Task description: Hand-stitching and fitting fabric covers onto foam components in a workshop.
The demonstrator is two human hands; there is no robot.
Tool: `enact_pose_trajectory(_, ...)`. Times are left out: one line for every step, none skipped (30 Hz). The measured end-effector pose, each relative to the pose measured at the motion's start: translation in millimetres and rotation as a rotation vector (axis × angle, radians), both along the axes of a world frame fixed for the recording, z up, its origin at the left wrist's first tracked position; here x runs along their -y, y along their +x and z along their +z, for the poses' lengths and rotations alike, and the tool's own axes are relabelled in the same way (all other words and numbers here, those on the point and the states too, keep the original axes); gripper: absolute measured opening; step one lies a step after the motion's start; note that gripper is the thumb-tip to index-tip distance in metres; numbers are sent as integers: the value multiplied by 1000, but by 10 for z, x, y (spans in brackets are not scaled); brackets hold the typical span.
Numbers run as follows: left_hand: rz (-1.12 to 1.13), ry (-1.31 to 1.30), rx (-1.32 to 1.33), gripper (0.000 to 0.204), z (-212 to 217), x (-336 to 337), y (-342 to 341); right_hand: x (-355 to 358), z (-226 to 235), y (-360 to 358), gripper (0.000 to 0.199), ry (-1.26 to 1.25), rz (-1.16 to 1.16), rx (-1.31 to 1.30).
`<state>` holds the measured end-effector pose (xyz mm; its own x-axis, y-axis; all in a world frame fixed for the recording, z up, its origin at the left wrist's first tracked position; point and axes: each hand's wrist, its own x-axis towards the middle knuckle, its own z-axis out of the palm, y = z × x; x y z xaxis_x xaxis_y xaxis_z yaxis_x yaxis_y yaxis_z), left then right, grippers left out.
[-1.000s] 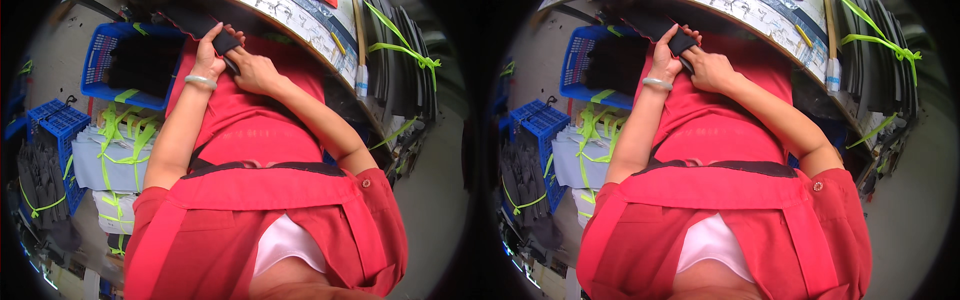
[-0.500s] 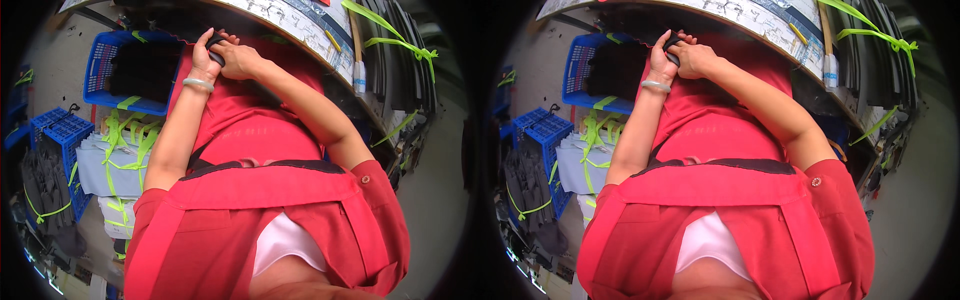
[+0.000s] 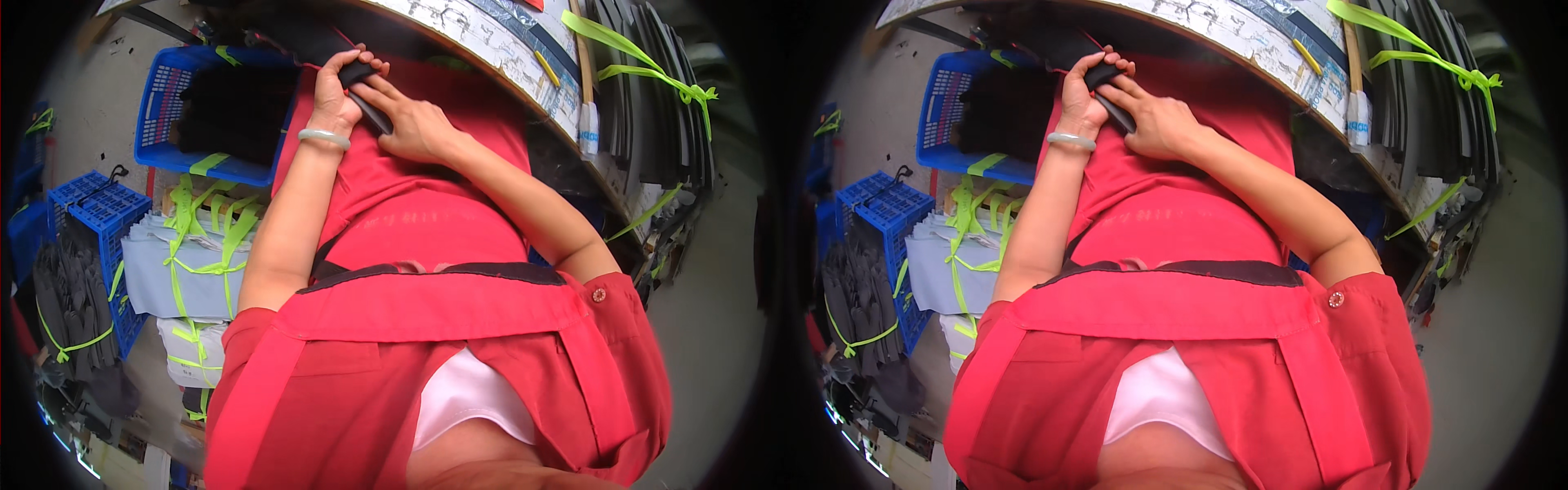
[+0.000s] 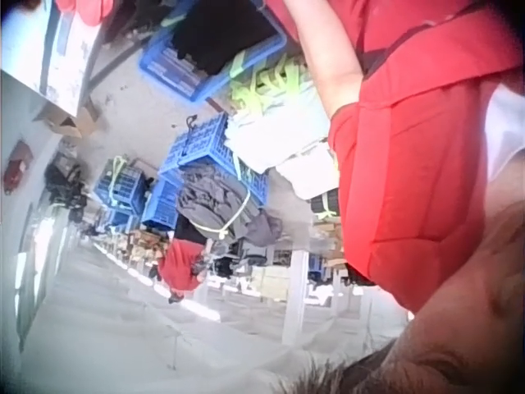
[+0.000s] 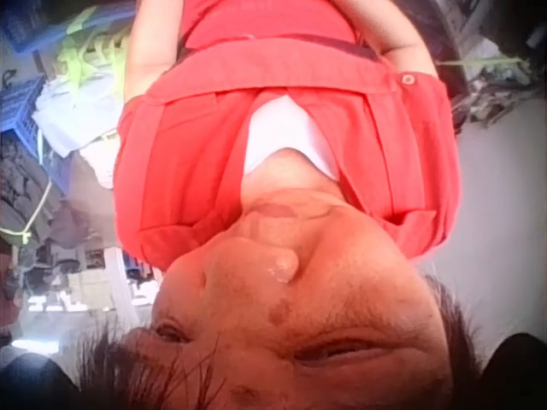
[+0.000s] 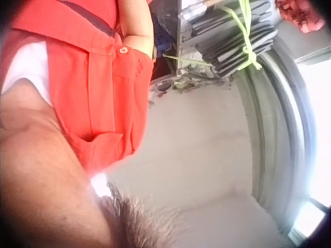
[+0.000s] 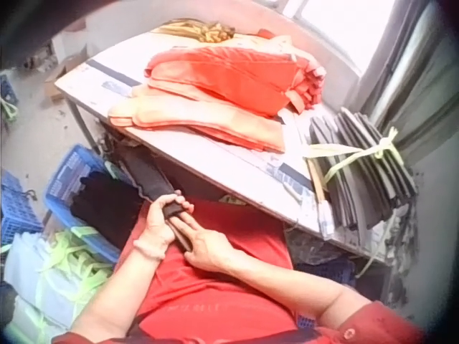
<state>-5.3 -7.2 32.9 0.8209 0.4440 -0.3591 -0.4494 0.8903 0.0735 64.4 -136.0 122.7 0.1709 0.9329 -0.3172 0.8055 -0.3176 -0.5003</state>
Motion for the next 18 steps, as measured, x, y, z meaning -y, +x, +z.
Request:
enact_pose_trajectory(27,75,-10,10,-21,-18,28,-66,-6,3,64,12,14,27)
enact_pose_trajectory(26,36,18,11,-43,-48,-2,-181,-52,-4,65,26,28,53)
enact_pose_trajectory(-1,14,32,13,-48,-68,0,-319,-90,4,64,41,37,107)
enact_pose_trajectory(-27,-8,46,16,-53,-57,-17,-413,-93,-11,63,-53,38,93)
enact_pose_trajectory(-54,-45,35,21,-56,-24,-4,-415,-108,14,63,-22,37,118)
enact_pose_trajectory(-70,-47,-16,27,-2,13,7,-389,-159,14,63,5,33,137)
enact_pose_trajectory(-84,-39,-31,29,76,45,10,-318,-128,30,63,8,34,136)
enact_pose_trajectory(-98,-32,-46,30,154,33,16,-202,-77,56,62,11,33,110)
enact_pose_trajectory(-45,-36,-62,30,174,15,-22,-110,-28,47,62,8,40,81)
enact_pose_trajectory(7,-41,-78,29,170,-3,-60,-114,-14,33,62,3,47,77)
enact_pose_trajectory(21,67,-135,24,54,-13,-17,-148,-7,23,61,-34,57,94)
enact_pose_trajectory(25,92,-155,18,50,-31,2,-160,-7,7,60,-74,61,113)
enact_pose_trajectory(34,61,-136,16,25,-73,31,-286,-73,20,53,-56,36,109)
enact_pose_trajectory(43,30,-116,15,0,-82,44,-368,-119,34,53,-52,32,111)
enact_pose_trajectory(31,-13,-81,14,-22,-93,21,-478,-145,34,51,-92,68,122)
enact_pose_trajectory(20,-56,-46,13,-44,-96,-9,-546,-157,39,48,-131,104,133)
enact_pose_trajectory(-24,-137,25,14,-65,-88,7,-468,-135,78,46,-64,104,56)
enact_pose_trajectory(-34,-90,-2,16,1,-34,4,-350,-94,77,50,-93,91,42)
